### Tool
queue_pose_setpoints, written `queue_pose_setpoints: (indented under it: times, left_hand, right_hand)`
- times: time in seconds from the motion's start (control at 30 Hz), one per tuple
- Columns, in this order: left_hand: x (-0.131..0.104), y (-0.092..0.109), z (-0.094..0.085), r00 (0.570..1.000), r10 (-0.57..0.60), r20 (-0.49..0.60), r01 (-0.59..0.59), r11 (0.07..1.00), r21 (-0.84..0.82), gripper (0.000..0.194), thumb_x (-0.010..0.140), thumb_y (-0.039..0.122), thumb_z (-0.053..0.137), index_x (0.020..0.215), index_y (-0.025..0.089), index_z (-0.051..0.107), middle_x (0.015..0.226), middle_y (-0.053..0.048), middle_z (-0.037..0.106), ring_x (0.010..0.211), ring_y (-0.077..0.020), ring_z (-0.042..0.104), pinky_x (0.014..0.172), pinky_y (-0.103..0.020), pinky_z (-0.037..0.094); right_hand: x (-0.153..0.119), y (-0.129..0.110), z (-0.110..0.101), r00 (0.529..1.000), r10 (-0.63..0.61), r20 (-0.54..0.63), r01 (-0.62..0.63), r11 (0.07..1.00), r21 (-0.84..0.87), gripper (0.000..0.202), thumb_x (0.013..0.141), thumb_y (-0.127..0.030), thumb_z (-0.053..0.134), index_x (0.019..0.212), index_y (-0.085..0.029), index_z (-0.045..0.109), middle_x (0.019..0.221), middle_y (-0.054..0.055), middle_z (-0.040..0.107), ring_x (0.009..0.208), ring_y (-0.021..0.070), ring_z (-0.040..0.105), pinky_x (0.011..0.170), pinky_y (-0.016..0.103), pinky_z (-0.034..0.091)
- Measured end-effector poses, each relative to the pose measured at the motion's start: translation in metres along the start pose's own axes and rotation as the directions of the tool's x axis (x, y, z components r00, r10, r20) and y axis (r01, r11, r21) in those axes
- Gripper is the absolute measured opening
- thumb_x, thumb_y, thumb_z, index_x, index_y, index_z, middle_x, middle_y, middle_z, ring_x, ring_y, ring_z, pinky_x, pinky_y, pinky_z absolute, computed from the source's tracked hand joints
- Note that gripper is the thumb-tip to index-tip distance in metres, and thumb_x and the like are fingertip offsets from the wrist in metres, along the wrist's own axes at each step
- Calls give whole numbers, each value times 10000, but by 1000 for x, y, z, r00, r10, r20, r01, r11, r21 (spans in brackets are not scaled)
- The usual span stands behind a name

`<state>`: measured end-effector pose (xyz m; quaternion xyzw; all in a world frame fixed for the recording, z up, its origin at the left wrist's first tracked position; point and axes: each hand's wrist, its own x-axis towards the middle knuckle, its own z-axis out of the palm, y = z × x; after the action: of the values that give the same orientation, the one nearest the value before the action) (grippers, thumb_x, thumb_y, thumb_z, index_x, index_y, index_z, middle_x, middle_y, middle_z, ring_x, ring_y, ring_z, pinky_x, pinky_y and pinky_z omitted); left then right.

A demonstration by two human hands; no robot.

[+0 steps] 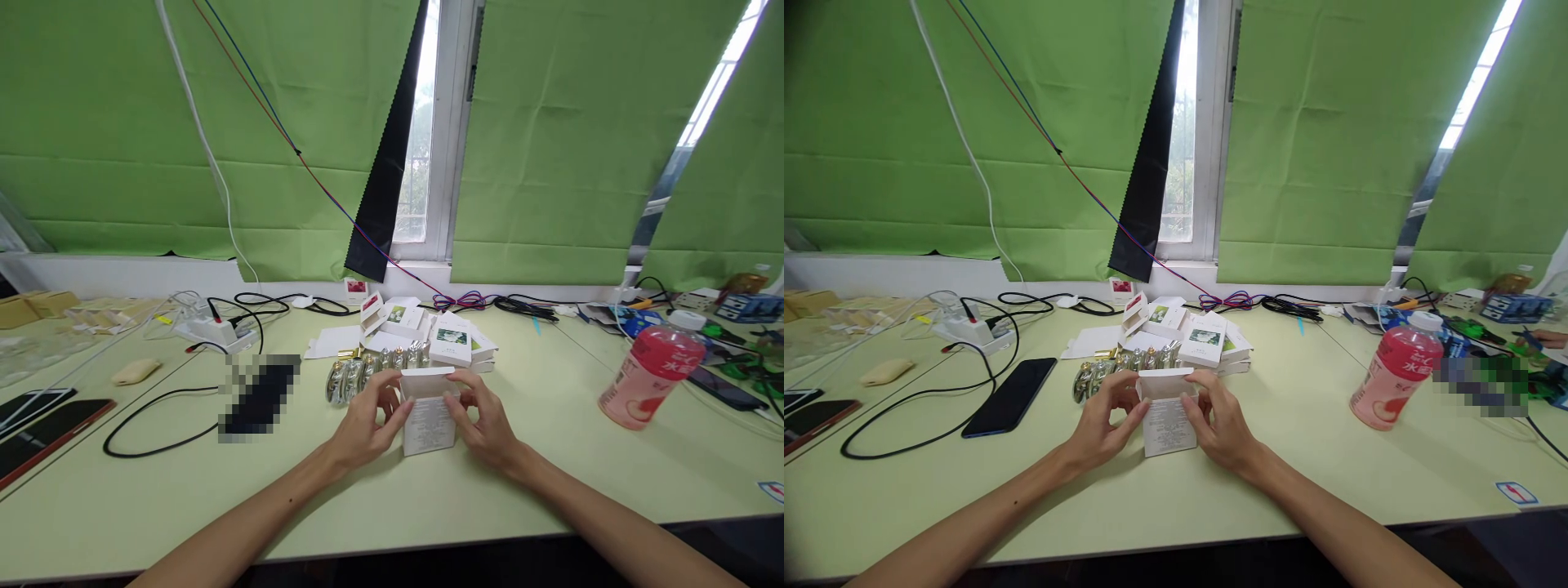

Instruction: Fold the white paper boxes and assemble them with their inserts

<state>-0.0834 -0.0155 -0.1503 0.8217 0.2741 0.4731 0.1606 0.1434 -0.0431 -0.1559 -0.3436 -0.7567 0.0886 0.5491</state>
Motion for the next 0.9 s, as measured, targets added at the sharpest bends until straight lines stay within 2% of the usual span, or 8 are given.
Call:
queue_pose_setpoints:
  times: [0.23,0.53,0.9]
  left_hand:
    - [1,0,-1,999,2,34,-4,999,36,337,984,287,540,1292,226,416,759,33,601,608,-108,610,549,-215,500]
    - [1,2,-1,1000,0,29,-1,999,40,335,980,284,547,1293,219,448,747,41,583,579,-97,560,584,-231,503]
    - [-3,-1,1,1000,2,4,-2,1000,6,335,974,273,559,1272,222,416,716,52,566,584,-102,575,559,-216,493]
  right_hand:
    - [-1,3,1,1000,-17,-5,17,1000,-1,200,1022,-271,470,1220,-249,475,977,33,635,531,92,526,492,234,483]
    - [-1,0,1,1000,-29,-3,29,999,-22,197,1025,-293,465,1216,-246,482,1101,72,642,537,89,543,491,242,513]
    - [-2,0,0,1000,-20,1,20,1000,-1,191,1028,-303,461,1212,-252,480,1070,58,638,538,94,560,473,238,514]
